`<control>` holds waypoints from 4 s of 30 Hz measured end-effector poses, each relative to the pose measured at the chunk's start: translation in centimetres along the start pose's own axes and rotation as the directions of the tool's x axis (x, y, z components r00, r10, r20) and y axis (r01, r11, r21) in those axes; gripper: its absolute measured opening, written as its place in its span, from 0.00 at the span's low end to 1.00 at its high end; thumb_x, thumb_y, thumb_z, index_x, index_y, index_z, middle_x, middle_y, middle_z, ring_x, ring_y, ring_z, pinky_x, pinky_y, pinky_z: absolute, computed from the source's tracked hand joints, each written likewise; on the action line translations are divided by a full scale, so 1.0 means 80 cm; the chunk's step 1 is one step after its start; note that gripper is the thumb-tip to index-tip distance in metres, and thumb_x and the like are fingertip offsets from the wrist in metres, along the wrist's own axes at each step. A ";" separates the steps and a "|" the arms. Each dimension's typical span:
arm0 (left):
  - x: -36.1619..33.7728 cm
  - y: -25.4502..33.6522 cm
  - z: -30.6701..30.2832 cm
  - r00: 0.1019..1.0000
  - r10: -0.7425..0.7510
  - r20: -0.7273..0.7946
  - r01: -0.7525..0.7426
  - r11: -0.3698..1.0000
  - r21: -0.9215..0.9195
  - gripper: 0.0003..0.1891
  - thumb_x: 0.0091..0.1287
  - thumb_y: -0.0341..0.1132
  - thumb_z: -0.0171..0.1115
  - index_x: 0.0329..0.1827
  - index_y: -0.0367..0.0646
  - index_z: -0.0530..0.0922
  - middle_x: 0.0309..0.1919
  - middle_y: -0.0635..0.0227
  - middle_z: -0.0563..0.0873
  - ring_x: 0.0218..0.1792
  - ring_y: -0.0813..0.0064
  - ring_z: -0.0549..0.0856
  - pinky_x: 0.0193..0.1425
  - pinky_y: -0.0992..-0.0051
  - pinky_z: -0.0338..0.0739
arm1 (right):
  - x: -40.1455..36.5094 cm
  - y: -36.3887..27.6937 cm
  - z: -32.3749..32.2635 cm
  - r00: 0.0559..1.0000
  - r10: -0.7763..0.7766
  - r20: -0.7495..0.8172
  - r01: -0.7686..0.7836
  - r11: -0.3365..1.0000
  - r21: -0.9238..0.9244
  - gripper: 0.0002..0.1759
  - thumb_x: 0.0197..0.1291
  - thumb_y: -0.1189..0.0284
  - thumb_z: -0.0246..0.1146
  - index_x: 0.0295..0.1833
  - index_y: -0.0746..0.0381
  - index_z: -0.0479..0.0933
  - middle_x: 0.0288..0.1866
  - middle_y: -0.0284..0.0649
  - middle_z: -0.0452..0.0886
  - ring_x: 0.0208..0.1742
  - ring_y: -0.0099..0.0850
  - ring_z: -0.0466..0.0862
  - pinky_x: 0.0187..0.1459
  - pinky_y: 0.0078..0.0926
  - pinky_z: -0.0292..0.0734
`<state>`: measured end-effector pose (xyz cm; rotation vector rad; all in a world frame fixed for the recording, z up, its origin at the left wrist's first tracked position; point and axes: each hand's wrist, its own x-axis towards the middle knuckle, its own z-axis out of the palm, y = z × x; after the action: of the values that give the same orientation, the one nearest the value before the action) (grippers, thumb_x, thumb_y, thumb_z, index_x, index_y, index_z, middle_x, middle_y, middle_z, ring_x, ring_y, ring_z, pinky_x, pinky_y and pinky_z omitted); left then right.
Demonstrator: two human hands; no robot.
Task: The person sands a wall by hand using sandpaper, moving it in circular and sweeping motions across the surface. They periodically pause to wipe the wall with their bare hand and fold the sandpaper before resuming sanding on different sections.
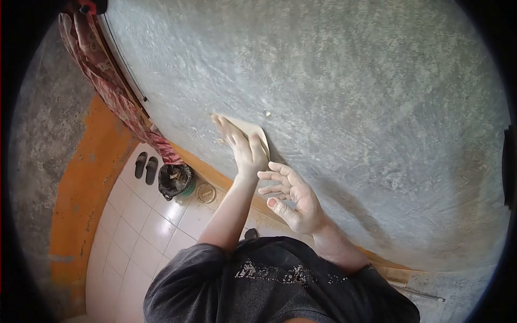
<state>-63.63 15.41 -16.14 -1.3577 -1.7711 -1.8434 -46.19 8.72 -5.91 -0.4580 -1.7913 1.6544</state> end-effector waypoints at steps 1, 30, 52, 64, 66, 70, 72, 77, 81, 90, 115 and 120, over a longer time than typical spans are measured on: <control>0.015 0.003 -0.007 0.998 -0.069 -0.014 0.069 0.998 -0.005 0.41 0.79 0.54 0.33 0.80 0.34 0.30 0.79 0.40 0.30 0.79 0.44 0.29 0.81 0.48 0.24 | 0.004 0.000 0.007 0.999 -0.035 -0.012 0.036 0.996 0.077 0.29 0.63 0.78 0.62 0.69 0.71 0.64 0.58 0.52 0.80 0.55 0.35 0.84 0.56 0.31 0.80; 0.062 -0.009 -0.023 0.996 -0.003 -0.085 0.000 0.999 -0.046 0.45 0.75 0.60 0.37 0.81 0.34 0.35 0.80 0.42 0.36 0.81 0.44 0.35 0.81 0.48 0.28 | 0.043 0.013 0.025 1.000 -0.019 0.024 0.010 0.944 0.328 0.38 0.64 0.83 0.56 0.78 0.67 0.49 0.74 0.54 0.63 0.66 0.39 0.73 0.62 0.34 0.74; 0.005 0.050 0.018 0.900 0.434 0.043 -0.434 0.886 0.161 0.45 0.74 0.61 0.39 0.81 0.34 0.40 0.80 0.42 0.43 0.81 0.46 0.39 0.82 0.48 0.36 | 0.009 0.001 -0.032 0.978 -0.088 0.189 -0.001 0.903 0.429 0.38 0.65 0.83 0.55 0.78 0.67 0.50 0.73 0.50 0.65 0.68 0.35 0.72 0.65 0.31 0.71; 0.065 0.093 0.016 0.946 0.288 -0.146 -0.287 0.957 0.031 0.45 0.72 0.57 0.42 0.81 0.33 0.42 0.81 0.44 0.41 0.81 0.46 0.39 0.82 0.51 0.35 | 0.007 -0.014 -0.064 0.944 -0.247 0.219 0.155 0.917 0.367 0.38 0.64 0.77 0.59 0.77 0.68 0.53 0.76 0.52 0.63 0.74 0.39 0.68 0.66 0.37 0.69; 0.018 0.072 0.024 0.923 0.375 -0.090 -0.366 0.925 0.103 0.46 0.72 0.59 0.42 0.81 0.33 0.42 0.81 0.44 0.41 0.81 0.45 0.40 0.82 0.50 0.35 | 0.000 -0.009 -0.070 0.941 -0.257 0.221 0.148 0.898 0.414 0.37 0.64 0.76 0.60 0.77 0.67 0.54 0.76 0.52 0.64 0.74 0.39 0.68 0.66 0.37 0.69; -0.020 0.028 0.029 0.952 0.301 -0.046 -0.291 0.944 0.154 0.48 0.70 0.63 0.42 0.81 0.34 0.42 0.80 0.42 0.42 0.81 0.44 0.41 0.82 0.48 0.36 | -0.004 -0.004 -0.079 0.954 -0.235 0.183 0.139 0.895 0.424 0.38 0.65 0.75 0.61 0.77 0.67 0.54 0.75 0.52 0.65 0.74 0.39 0.69 0.67 0.39 0.68; 0.018 0.048 0.015 0.972 0.216 -0.093 -0.209 0.974 0.084 0.51 0.69 0.65 0.44 0.80 0.31 0.42 0.80 0.39 0.43 0.81 0.44 0.41 0.81 0.48 0.36 | -0.007 -0.006 -0.081 0.963 -0.200 0.179 0.105 0.896 0.432 0.38 0.65 0.74 0.62 0.77 0.67 0.54 0.75 0.53 0.66 0.73 0.39 0.69 0.67 0.39 0.68; 0.095 0.121 0.003 0.944 0.290 -0.156 -0.286 0.957 0.051 0.50 0.70 0.63 0.42 0.79 0.27 0.43 0.79 0.37 0.43 0.81 0.44 0.42 0.81 0.49 0.34 | -0.009 -0.008 -0.078 0.930 -0.325 0.171 0.228 0.877 0.423 0.38 0.65 0.71 0.61 0.76 0.70 0.54 0.73 0.57 0.66 0.73 0.45 0.70 0.65 0.41 0.73; 0.052 0.093 0.005 0.892 0.452 -0.002 -0.448 0.886 0.123 0.48 0.71 0.62 0.40 0.79 0.28 0.43 0.79 0.37 0.43 0.81 0.44 0.40 0.81 0.49 0.31 | -0.004 -0.024 -0.073 0.867 -0.488 0.102 0.466 0.866 0.181 0.36 0.64 0.71 0.62 0.73 0.73 0.59 0.70 0.61 0.70 0.70 0.48 0.74 0.63 0.40 0.76; 0.178 0.070 -0.032 0.858 0.500 -0.119 -0.503 0.864 0.005 0.49 0.70 0.61 0.46 0.79 0.27 0.45 0.80 0.39 0.43 0.81 0.46 0.38 0.81 0.51 0.25 | 0.086 -0.070 -0.024 0.649 -0.759 -0.061 0.658 0.599 -0.457 0.22 0.59 0.72 0.64 0.55 0.76 0.74 0.57 0.62 0.79 0.61 0.50 0.81 0.63 0.44 0.76; 0.185 -0.068 -0.080 0.806 0.591 0.037 -0.591 0.807 -0.024 0.44 0.74 0.52 0.47 0.80 0.32 0.40 0.81 0.47 0.38 0.81 0.52 0.34 0.81 0.47 0.27 | 0.119 0.004 0.003 0.327 -0.945 -0.035 0.412 0.175 -0.894 0.09 0.63 0.68 0.60 0.34 0.63 0.78 0.29 0.39 0.82 0.19 0.25 0.78 0.20 0.21 0.74; 0.226 -0.003 -0.075 0.975 0.170 -0.146 -0.191 0.971 -0.143 0.43 0.73 0.48 0.47 0.80 0.31 0.38 0.81 0.47 0.40 0.81 0.51 0.35 0.82 0.50 0.28 | 0.127 0.005 0.001 0.357 -0.934 0.033 0.474 0.151 -0.868 0.10 0.62 0.66 0.61 0.33 0.61 0.78 0.26 0.37 0.80 0.19 0.27 0.80 0.20 0.22 0.74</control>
<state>-76.17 17.60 -1.92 -1.3647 -1.4142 -1.9554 -53.73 15.28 -4.08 -0.2105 -1.6942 -0.1140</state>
